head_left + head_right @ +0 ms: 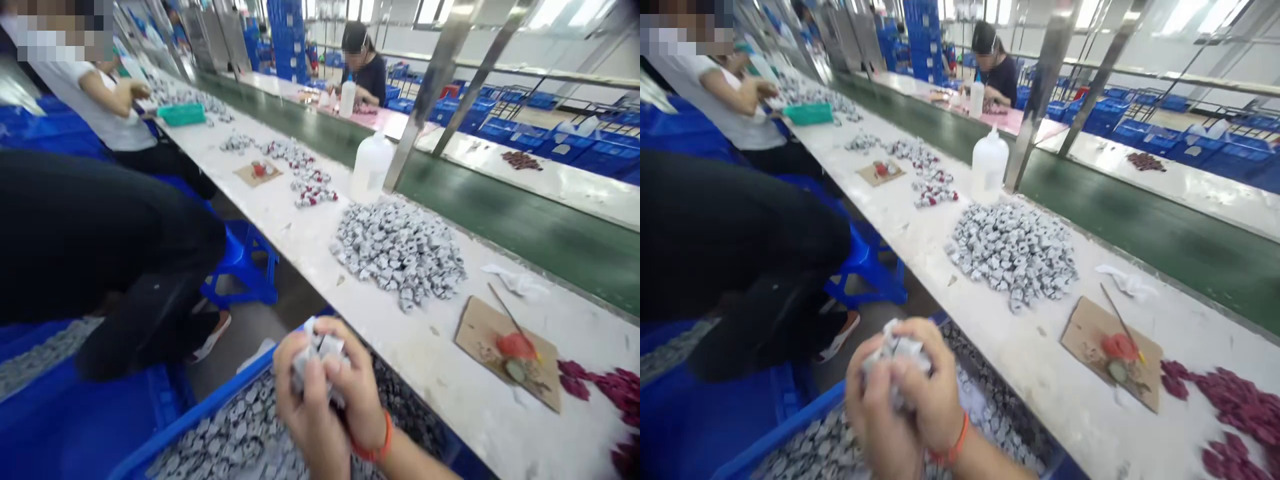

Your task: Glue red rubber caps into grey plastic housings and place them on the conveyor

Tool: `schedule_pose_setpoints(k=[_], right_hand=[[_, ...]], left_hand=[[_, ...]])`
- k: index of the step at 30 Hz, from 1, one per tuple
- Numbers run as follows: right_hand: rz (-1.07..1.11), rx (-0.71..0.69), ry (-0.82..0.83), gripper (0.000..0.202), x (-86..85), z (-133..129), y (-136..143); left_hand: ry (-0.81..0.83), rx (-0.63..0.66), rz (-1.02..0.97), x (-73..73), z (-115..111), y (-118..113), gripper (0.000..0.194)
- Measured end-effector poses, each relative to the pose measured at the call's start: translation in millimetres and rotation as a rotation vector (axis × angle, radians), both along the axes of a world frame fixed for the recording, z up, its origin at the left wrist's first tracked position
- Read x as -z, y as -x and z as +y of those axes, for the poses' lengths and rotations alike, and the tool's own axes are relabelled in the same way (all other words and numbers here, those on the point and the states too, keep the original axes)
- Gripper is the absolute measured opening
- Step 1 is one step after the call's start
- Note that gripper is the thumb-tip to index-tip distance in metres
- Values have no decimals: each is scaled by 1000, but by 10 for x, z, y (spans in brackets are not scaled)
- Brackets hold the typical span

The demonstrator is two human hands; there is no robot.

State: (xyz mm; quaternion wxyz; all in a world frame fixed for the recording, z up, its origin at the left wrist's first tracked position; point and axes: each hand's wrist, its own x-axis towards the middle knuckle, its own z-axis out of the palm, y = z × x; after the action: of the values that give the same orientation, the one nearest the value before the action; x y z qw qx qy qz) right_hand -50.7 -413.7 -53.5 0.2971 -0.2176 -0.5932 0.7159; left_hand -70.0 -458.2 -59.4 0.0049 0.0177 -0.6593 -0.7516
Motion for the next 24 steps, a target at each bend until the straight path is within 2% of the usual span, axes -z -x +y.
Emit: schedule_pose_setpoints(k=[2, 3, 5, 8, 10, 12, 14, 17, 19, 21, 23, 24], right_hand=[[25, 80, -82, 36, -332, 638, 168], [31, 116, -126, 36, -432, 954, 255], [15, 185, -217, 34, -519, 1543, 430], [-85, 233, -366, 28, -468, 2259, 654], [-179, 217, -456, 27, -391, 2600, 745], [-262, 179, -533, 27, -314, 2837, 786], [-321, 132, -588, 28, -243, 2987, 789], [-365, 92, -630, 29, -158, 3110, 768], [-372, 100, -638, 29, -146, 3180, 755], [-362, 139, -635, 30, -207, 3267, 726], [-331, 211, -623, 28, -353, 3328, 639], [-305, 261, -613, 27, -448, 3316, 559]], left_hand=[[-69, 106, 47, -305, 702, 217, 22], [-102, 158, 66, -407, 1054, 315, 24], [-148, 229, 79, -502, 1711, 487, 29], [-136, 245, 58, -421, 2447, 707, 31], [-68, 251, 49, -286, 2719, 846, 32], [33, 274, 54, -145, 2832, 979, 31], [145, 319, 73, -30, 2843, 1093, 30], [278, 406, 118, 60, 2812, 1201, 28], [332, 451, 150, 49, 2800, 1239, 28], [357, 467, 177, -27, 2751, 1263, 27], [354, 451, 205, -144, 2584, 1274, 26], [346, 427, 221, -197, 2433, 1269, 26]])
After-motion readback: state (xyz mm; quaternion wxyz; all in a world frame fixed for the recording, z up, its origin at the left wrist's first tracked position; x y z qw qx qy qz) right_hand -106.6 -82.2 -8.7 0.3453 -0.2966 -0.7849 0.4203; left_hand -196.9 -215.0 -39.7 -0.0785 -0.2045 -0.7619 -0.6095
